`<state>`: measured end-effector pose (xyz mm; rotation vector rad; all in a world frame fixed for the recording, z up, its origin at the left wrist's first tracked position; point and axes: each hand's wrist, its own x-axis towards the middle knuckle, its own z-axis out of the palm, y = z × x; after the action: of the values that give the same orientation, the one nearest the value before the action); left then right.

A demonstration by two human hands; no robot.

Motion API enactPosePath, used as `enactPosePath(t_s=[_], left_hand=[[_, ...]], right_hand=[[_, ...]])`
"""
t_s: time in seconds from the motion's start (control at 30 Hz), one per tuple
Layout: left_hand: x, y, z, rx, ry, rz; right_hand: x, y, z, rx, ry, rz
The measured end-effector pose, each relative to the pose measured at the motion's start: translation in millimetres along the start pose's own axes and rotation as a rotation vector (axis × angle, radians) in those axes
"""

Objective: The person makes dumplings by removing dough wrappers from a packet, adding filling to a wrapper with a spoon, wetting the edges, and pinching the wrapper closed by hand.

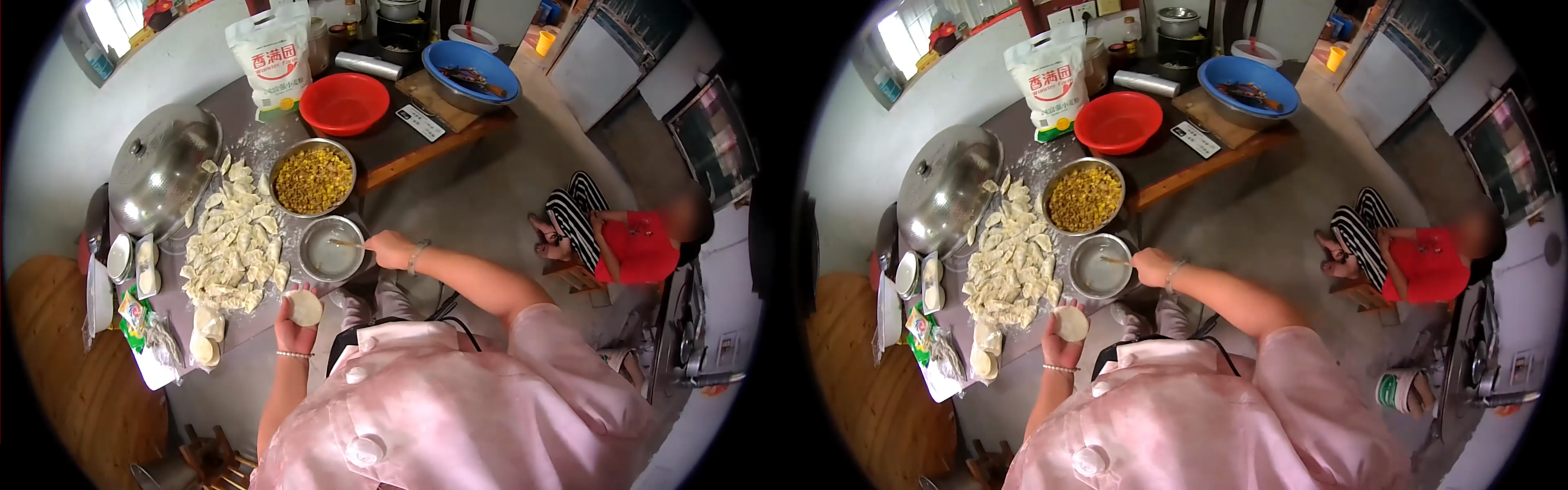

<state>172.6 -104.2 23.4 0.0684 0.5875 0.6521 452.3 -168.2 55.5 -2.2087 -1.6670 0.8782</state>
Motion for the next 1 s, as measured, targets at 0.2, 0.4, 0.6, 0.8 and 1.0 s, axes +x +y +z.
enactPosePath(t_s=[0.2,0.4,0.6,0.8,1.0], left_hand=[[6.9,0.2,23.2,0.003,-0.153,-0.042],[20.0,-1.3,25.9,-0.075,-0.136,0.029],[28.2,-3.8,49.3,-0.104,-0.104,0.070],[24.9,-15.6,74.5,-0.154,-0.243,0.025],[12.7,-24.7,98.3,-0.141,-0.287,-0.006]], right_hand=[[1.0,0.0,2.0,0.026,0.037,0.060],[-3.6,15.0,-13.7,0.114,0.036,-0.088],[-61.9,-19.0,-63.0,0.454,-0.014,0.000],[-94.4,-45.4,-54.4,0.539,0.033,-0.081],[-93.4,-42.5,-52.8,0.556,0.095,-0.102]])
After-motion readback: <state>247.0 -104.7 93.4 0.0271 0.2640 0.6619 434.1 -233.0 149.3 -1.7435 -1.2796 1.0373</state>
